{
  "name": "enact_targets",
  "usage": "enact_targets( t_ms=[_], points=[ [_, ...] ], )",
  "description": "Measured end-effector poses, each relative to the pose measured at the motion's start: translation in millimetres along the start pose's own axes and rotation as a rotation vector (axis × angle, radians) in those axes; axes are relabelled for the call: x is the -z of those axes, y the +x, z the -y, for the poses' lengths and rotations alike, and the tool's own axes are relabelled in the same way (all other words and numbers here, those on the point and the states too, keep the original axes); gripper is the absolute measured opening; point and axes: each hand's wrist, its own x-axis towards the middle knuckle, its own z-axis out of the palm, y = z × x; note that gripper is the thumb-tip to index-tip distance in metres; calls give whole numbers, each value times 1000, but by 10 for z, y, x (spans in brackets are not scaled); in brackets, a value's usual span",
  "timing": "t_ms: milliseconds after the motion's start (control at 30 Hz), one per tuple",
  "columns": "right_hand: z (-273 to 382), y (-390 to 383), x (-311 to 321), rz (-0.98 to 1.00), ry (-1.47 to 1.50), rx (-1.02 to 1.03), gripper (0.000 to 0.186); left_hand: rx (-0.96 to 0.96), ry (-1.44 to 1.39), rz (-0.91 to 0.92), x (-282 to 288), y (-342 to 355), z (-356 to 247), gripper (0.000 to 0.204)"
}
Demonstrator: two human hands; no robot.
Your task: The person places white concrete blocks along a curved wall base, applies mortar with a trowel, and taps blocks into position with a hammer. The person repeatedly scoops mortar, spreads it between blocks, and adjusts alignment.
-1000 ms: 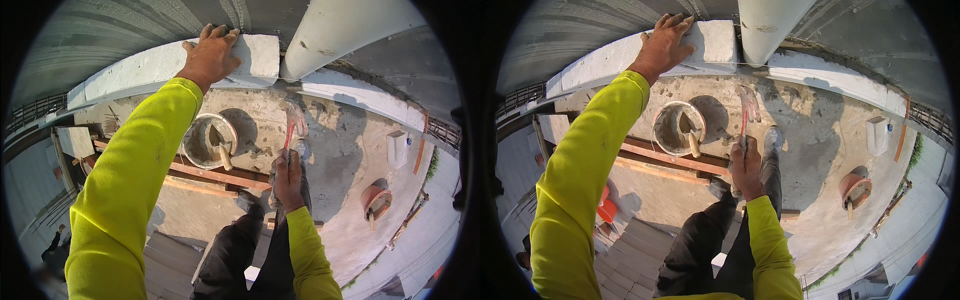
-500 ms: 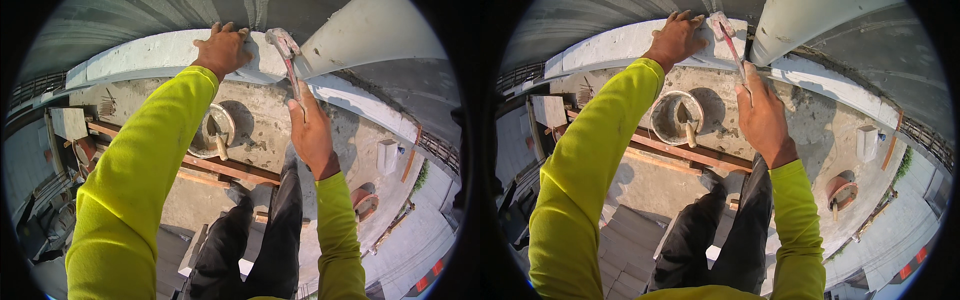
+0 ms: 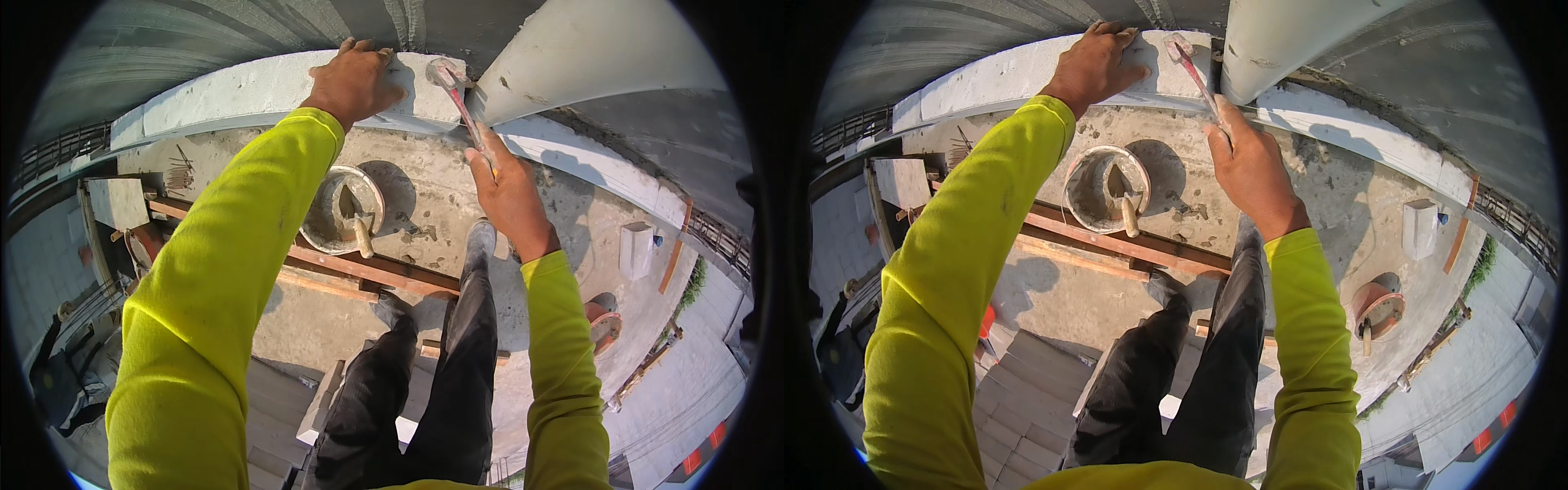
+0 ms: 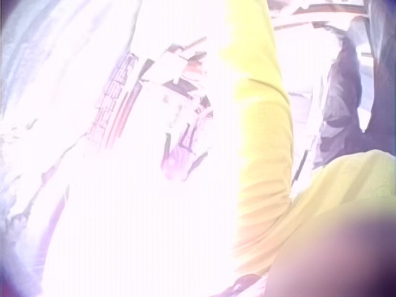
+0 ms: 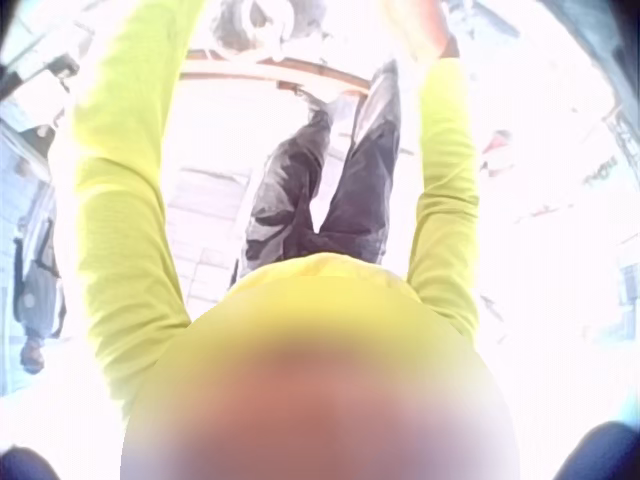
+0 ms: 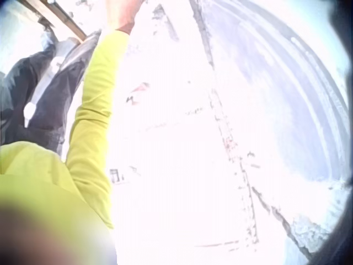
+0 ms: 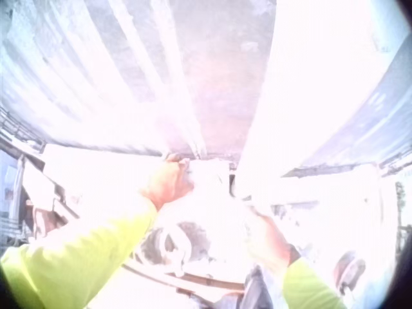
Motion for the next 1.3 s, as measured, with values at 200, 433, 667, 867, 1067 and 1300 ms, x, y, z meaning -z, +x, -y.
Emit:
enact_targets(
  t_ms=[200, 433, 667, 867, 1067, 1300],
  points=[
    [22, -27, 41, -133, -59, 219, 42, -7, 29, 12, 15, -10, -21, 70],
    [-19, -8, 11, -58, 31, 93, 41, -1, -9, -11, 23, 16, -2, 69],
    [20, -8, 12, -49, -9, 120, 41, 37, 12, 41, 35, 66, -89, 65],
    [-1, 3, 10, -10, -27, 54, 41, 51, 18, 39, 32, 14, -86, 65],
    [-24, 11, 67, -99, -58, 219, 43, 28, 17, 53, 16, 41, -61, 65],
    [-54, 72, 21, -75, -47, 240, 43, 86, 18, 55, -31, -35, -73, 70]
  ],
)
